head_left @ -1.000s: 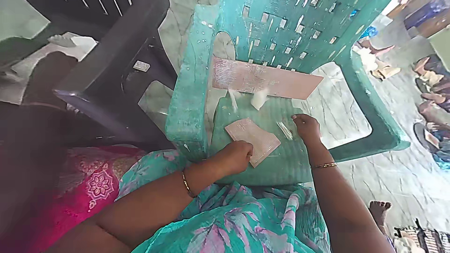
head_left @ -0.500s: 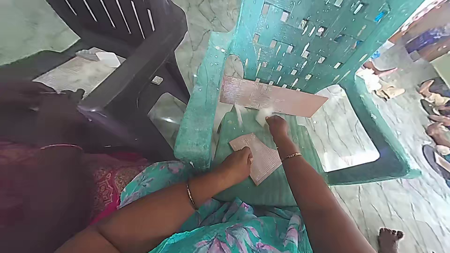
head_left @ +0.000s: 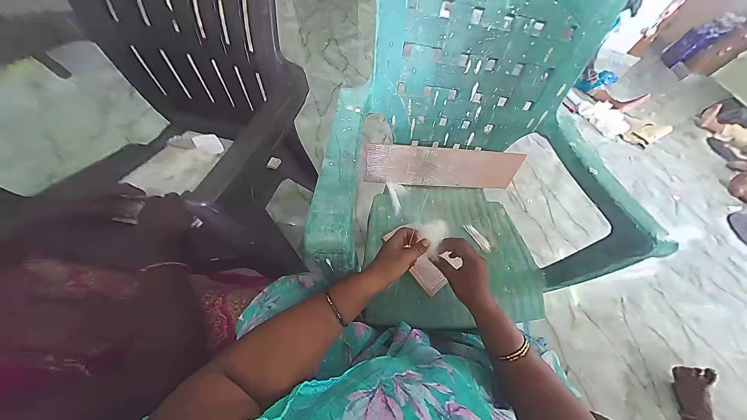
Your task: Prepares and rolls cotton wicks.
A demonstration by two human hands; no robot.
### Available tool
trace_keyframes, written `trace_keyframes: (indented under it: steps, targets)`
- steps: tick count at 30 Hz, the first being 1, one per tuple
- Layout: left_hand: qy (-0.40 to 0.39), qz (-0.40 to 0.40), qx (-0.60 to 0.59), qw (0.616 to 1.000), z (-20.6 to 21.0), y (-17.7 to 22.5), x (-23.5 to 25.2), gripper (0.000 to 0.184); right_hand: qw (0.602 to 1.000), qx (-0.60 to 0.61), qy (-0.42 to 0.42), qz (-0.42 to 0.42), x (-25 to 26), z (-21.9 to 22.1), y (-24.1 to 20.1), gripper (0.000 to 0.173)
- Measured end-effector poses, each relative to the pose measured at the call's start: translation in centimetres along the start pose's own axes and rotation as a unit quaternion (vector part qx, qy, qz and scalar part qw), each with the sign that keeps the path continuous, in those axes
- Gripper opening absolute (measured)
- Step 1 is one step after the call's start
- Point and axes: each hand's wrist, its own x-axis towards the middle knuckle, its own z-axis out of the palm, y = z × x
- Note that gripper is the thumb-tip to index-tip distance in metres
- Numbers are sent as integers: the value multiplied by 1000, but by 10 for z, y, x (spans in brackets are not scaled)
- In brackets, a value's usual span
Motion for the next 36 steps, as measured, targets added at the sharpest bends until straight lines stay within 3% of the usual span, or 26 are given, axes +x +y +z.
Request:
trace_keyframes:
  steps: [2, 4, 8, 10, 13, 17, 23, 25, 28, 31, 36]
  targets:
    - [2, 3, -11, 1000, 3, -6, -5, 10, 991, 95, -10, 91, -13, 3, -6, 14]
    - [18, 17, -13, 1000, 7, -12, -11, 7, 955, 240, 19, 176, -18, 3, -9, 10]
    - [62, 55, -27, 996, 9, -22, -22, 4, 827, 458, 128, 300, -20, -5, -15, 6]
    - [76, 61, -35, 995, 10, -23, -28, 3, 778, 509, 159, 332, -20, -11, -17, 7]
    - [79, 67, -48, 993, 14, -21, -37, 4, 741, 558, 174, 331, -24, -17, -16, 4]
    - [75, 83, -14, 994, 16, -15, -46, 5, 763, 587, 134, 237, -30, -27, -20, 11]
    - [178, 103, 83, 975, 26, 22, -1, 14, 753, 645, 12, 127, -34, -37, -18, 21]
    - [165, 94, 139, 972, 25, 33, 25, 31, 762, 634, 20, 129, -32, -37, -14, 19]
    - [152, 53, 133, 978, 26, 40, 51, 52, 815, 549, 60, 179, -25, -34, 7, 10]
    - [154, 25, 112, 981, 42, 39, 52, 37, 833, 496, 94, 226, -17, -40, 28, 9]
    - [41, -34, 124, 991, 64, 35, 41, 33, 835, 494, 87, 225, -6, -48, 33, 7]
